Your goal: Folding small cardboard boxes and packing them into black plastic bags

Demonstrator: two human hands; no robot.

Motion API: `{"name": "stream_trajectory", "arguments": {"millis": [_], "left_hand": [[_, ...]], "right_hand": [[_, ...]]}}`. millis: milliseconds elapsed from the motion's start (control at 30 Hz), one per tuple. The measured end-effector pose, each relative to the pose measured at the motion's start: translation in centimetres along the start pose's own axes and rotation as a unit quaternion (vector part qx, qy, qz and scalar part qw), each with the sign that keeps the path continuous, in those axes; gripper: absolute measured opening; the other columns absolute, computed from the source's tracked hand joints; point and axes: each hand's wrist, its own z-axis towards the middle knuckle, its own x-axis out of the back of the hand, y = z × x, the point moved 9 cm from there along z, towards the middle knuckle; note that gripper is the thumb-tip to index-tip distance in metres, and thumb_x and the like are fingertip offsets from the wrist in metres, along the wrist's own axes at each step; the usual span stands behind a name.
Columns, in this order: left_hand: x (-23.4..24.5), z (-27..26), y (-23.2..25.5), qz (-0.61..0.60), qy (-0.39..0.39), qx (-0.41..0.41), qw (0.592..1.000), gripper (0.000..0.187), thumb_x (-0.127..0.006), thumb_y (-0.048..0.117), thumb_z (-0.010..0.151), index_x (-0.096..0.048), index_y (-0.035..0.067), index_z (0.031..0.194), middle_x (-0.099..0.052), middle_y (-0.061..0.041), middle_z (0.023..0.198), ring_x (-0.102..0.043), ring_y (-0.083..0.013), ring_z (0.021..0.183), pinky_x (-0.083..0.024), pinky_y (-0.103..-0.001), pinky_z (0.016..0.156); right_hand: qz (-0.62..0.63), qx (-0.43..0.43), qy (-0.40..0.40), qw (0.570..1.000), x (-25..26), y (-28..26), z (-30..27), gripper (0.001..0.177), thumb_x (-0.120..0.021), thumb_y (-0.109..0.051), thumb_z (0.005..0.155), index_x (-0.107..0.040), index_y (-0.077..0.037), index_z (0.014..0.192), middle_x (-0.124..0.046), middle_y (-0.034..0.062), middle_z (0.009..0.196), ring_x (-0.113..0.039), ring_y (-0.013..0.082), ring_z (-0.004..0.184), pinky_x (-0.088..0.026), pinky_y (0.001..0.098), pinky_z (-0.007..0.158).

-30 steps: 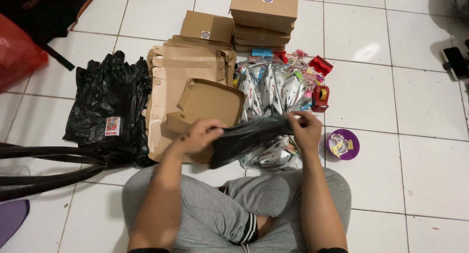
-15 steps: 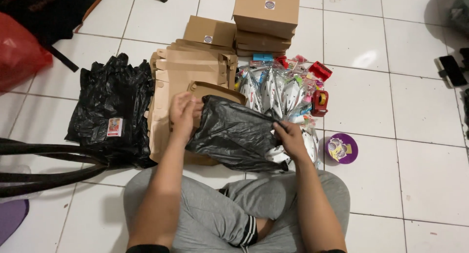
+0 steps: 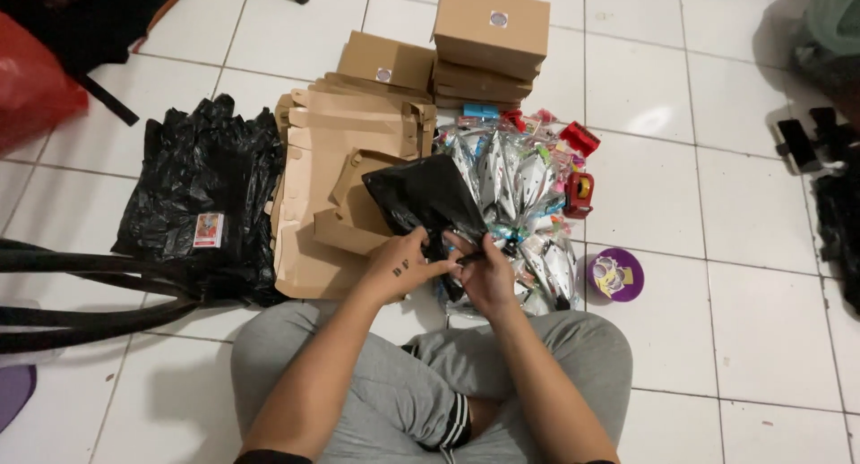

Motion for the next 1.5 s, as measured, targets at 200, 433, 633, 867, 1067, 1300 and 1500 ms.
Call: {"name": "stream_trajectory", "arguments": {"millis": [200,433,633,867,1067,1300,1500], "left_hand": [[2.0,-2.2,2.2,-0.043,0.035,-0.036,0.998,0.085,-0.086,0.045,0.074,-0.049,0.001,0.137,-0.075,-0.014,0.088,-0.074,-0.034,0.091,-0.058,-0.044,0.077],[1.0,-1.8,3.0,-0.084,0.059,-0.128,0.986,0.089,-0.084,0.042,0.077,-0.045,0.014,0.152,-0.064,-0.021,0.135,-0.059,-0.0419,0.128,-0.051,-0.056,0.103],[1.8,-0.9,1.8,-0.134,0.235,-0.294,0.917,0.08,-0.094,0.03,0.068,-0.061,0.006,0.137,-0.069,-0.016,0.116,-0.067,-0.0352,0.109,-0.058,-0.044,0.087],[2.6,2.0,-3.3,-0.101,0.324,-0.129,0.932,0.023,-0.067,0.005,0.09,-0.066,0.01,0.113,-0.071,-0.011,0.096,-0.073,-0.0296,0.086,-0.061,-0.037,0.07],[2.9,3.8,-6.6,-0.266,0.311,-0.044,0.911,0.03,-0.052,-0.005,0.093,-0.062,0.008,0.118,-0.071,-0.017,0.089,-0.069,-0.0206,0.058,-0.057,-0.03,0.053],[0.5,5.4,-7.0,-0.167,0.222,-0.022,0.96,0.03,-0.054,0.006,0.097,-0.063,0.002,0.125,-0.075,-0.017,0.084,-0.069,-0.0176,0.051,-0.057,-0.029,0.044],[0.8,3.4,-4.6,-0.106,0.185,-0.029,0.977,0.04,-0.05,0.003,0.097,-0.054,-0.005,0.136,-0.074,-0.022,0.095,-0.07,-0.0212,0.056,-0.06,-0.035,0.052]], "right_hand": [[0.027,0.004,-0.003,1.0,-1.9,-0.7,-1.1,0.078,-0.04,-0.064,0.101,-0.06,0.0,0.14,-0.07,0.0188,0.089,-0.059,0.0239,0.074,-0.043,0.0302,0.07],[0.108,0.029,-0.02,0.993,-3.0,-0.5,-1.1,0.081,-0.04,-0.062,0.102,-0.056,0.006,0.143,-0.072,0.0199,0.098,-0.061,0.0229,0.078,-0.045,0.028,0.073],[0.116,0.064,0.01,0.991,-2.2,-1.5,-0.1,0.062,-0.044,-0.051,0.106,-0.069,0.0,0.129,-0.076,0.0164,0.11,-0.068,0.0293,0.089,-0.054,0.0339,0.076],[-0.191,0.14,0.17,0.956,2.2,-6.3,0.6,0.022,-0.063,-0.02,0.102,-0.07,0.001,0.107,-0.072,0.0178,0.083,-0.066,0.0236,0.06,-0.052,0.0304,0.052],[-0.361,0.194,0.179,0.895,6.4,-8.7,1.7,0.014,-0.075,-0.011,0.094,-0.077,-0.006,0.108,-0.07,0.0064,0.074,-0.06,0.0103,0.056,-0.048,0.0221,0.048],[-0.442,0.243,0.316,0.804,11.8,-10.8,0.8,0.024,-0.077,-0.014,0.092,-0.073,-0.005,0.114,-0.072,0.0118,0.093,-0.065,0.0194,0.086,-0.053,0.0349,0.078],[-0.481,0.161,0.387,0.77,14.9,-10.8,2.0,0.074,-0.08,-0.031,0.093,-0.042,-0.006,0.151,-0.053,0.0268,0.135,-0.061,0.0378,0.124,-0.051,0.05,0.105]]}}
